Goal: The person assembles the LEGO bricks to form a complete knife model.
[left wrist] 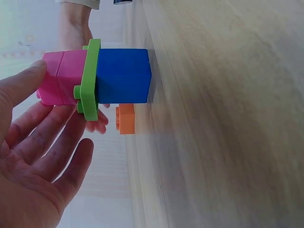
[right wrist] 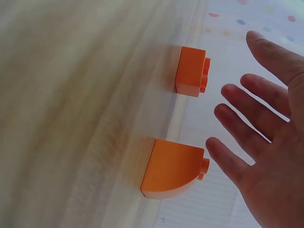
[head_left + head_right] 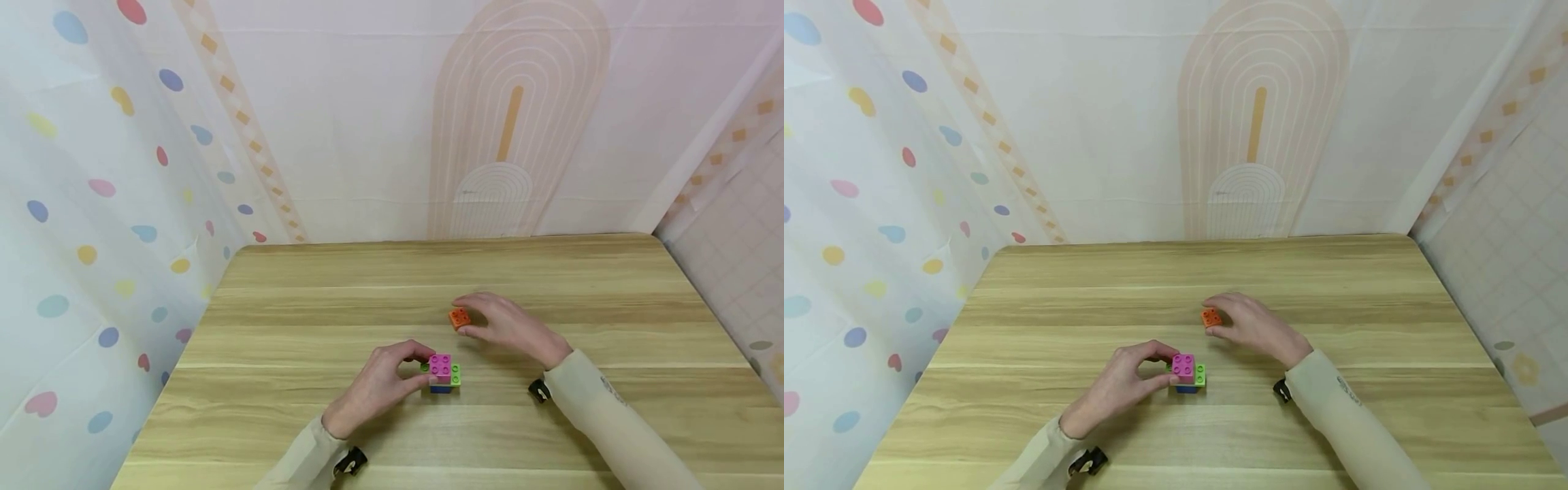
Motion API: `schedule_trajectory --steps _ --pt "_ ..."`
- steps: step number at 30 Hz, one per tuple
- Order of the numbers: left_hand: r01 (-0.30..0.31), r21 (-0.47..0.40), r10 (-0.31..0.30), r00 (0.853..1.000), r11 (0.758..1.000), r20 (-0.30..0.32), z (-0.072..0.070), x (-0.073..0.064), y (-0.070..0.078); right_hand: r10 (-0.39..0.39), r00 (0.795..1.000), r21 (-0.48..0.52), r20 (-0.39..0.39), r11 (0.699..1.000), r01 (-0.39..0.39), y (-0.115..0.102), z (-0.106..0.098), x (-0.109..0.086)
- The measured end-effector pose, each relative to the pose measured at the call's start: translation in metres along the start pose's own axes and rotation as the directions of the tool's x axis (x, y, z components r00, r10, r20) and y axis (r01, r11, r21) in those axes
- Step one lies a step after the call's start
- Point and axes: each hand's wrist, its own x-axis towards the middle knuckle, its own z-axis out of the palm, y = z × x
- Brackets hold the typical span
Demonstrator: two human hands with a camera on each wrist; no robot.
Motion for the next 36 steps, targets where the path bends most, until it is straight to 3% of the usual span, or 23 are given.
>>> schedule_trajectory --steps 19,31,36 --pt "0.020 -0.014 -0.020 1.000 1.000 0.017 0.001 -0.001 -0.001 0.017 0.992 0.036 0.123 0.999 -0.021 0.012 0.000 0.014" --pt "0.026 0.009 -0.026 1.000 1.000 0.013 0.000 0.000 0.000 0.014 0.988 -0.068 0.152 0.998 -0.004 0.012 0.002 0.017" --pt "0.021 -0.001 -0.021 1.000 1.000 0.011 0.000 0.000 0.000 0.024 0.991 -0.059 0.133 0.998 -0.017 0.006 -0.002 0.014"
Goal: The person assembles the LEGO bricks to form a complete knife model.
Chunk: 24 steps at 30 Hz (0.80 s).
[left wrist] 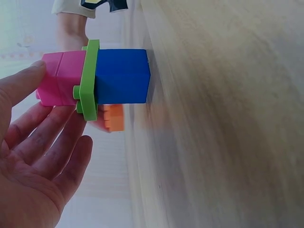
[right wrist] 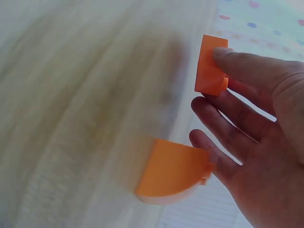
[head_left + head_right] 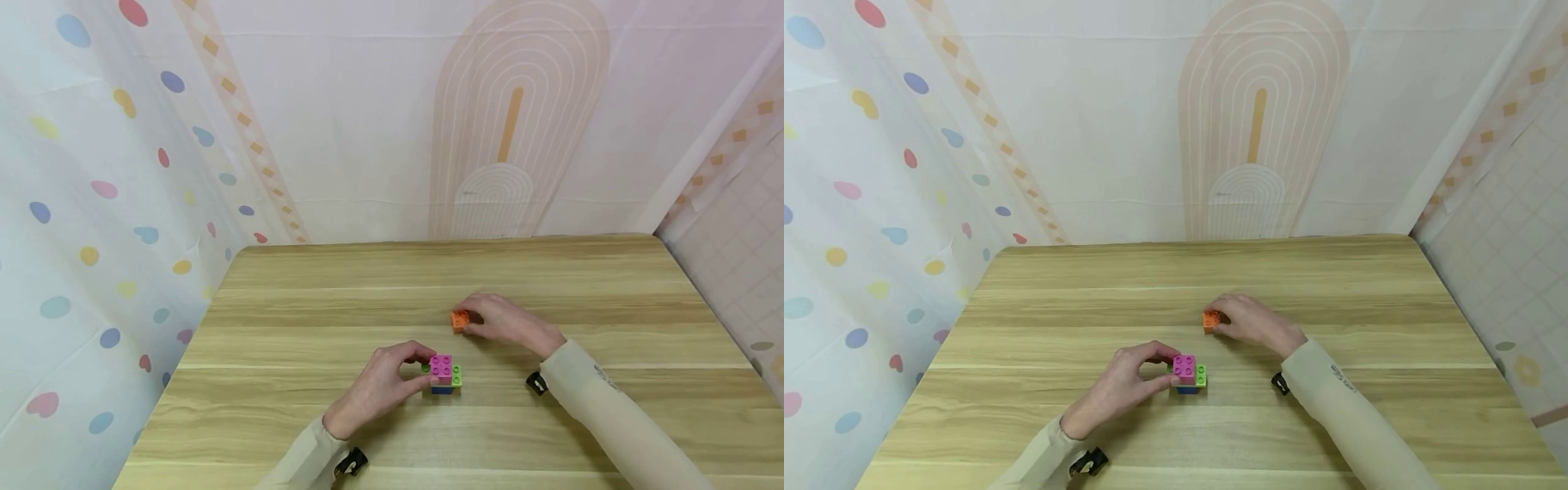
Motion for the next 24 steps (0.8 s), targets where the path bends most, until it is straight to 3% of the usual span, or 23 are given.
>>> schedule_trajectory --steps 24 --pt "0.008 -0.020 -0.008 1.000 1.000 0.001 0.000 -0.001 0.000 -0.109 0.981 0.066 -0.162 0.990 0.121 -0.039 -0.010 -0.040"
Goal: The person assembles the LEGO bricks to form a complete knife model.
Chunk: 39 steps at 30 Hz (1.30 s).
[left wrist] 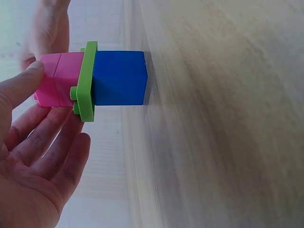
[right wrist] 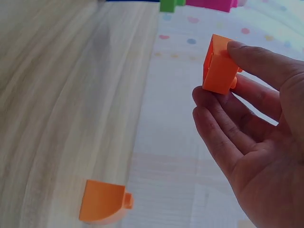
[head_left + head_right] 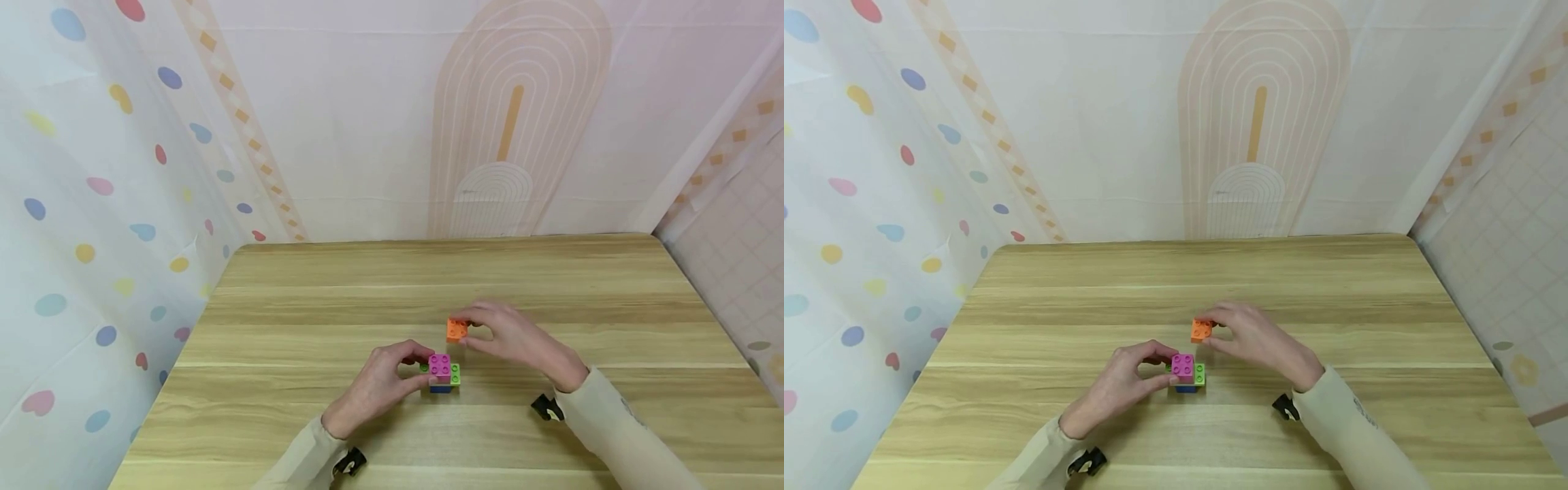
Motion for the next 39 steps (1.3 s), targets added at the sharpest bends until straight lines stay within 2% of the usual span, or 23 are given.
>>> schedule_trajectory --steps 13,27,39 --pt "-0.038 -0.003 0.038 0.999 0.999 -0.013 0.001 0.000 -0.003 -0.023 0.998 0.042 -0.060 0.999 0.025 -0.019 0.002 -0.011" --pt "-0.066 -0.011 0.066 0.997 0.998 -0.026 0.003 -0.001 -0.006 -0.132 0.987 0.040 -0.091 0.990 0.137 -0.028 0.007 -0.016" --pt "-0.067 -0.003 0.067 0.997 0.998 -0.026 0.002 0.000 -0.006 -0.149 0.988 0.039 -0.048 0.988 0.150 -0.034 0.014 -0.014"
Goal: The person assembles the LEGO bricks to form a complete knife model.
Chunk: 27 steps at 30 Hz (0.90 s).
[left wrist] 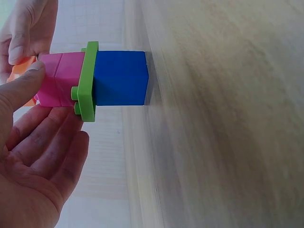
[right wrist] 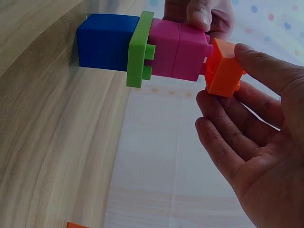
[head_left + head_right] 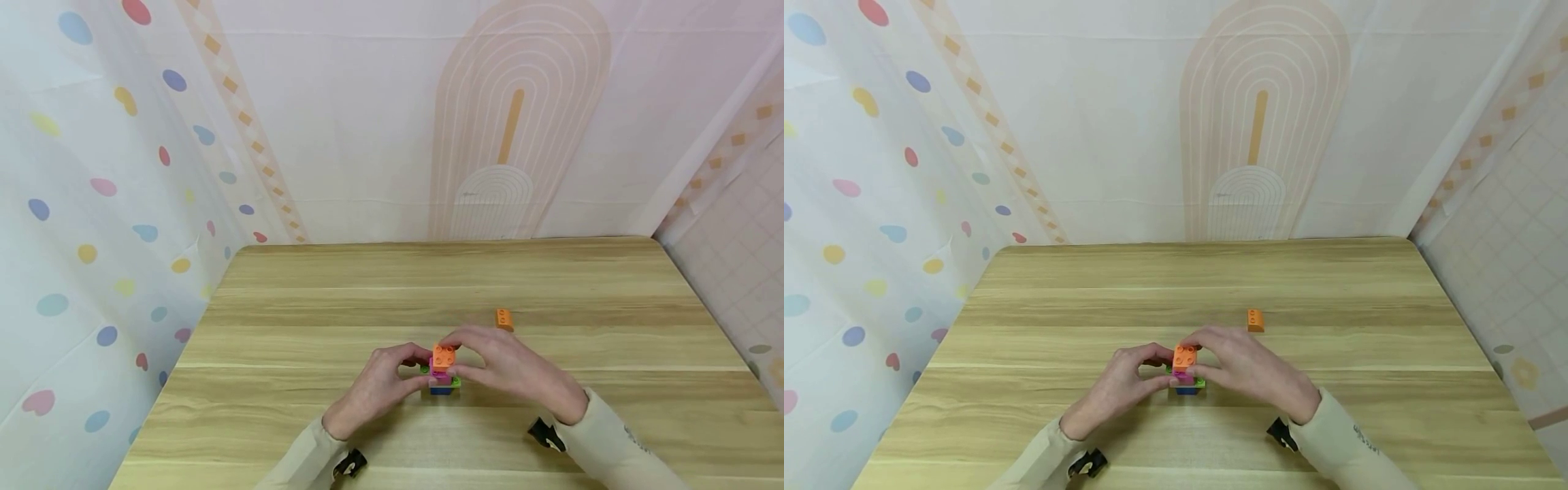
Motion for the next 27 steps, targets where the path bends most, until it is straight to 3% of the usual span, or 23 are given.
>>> schedule_trajectory --steps 27 --pt "0.022 0.004 -0.022 1.000 1.000 0.007 -0.0021 0.0020 -0.0009 -0.096 0.995 -0.041 -0.034 0.995 0.094 0.0004 0.0090 -0.0010"
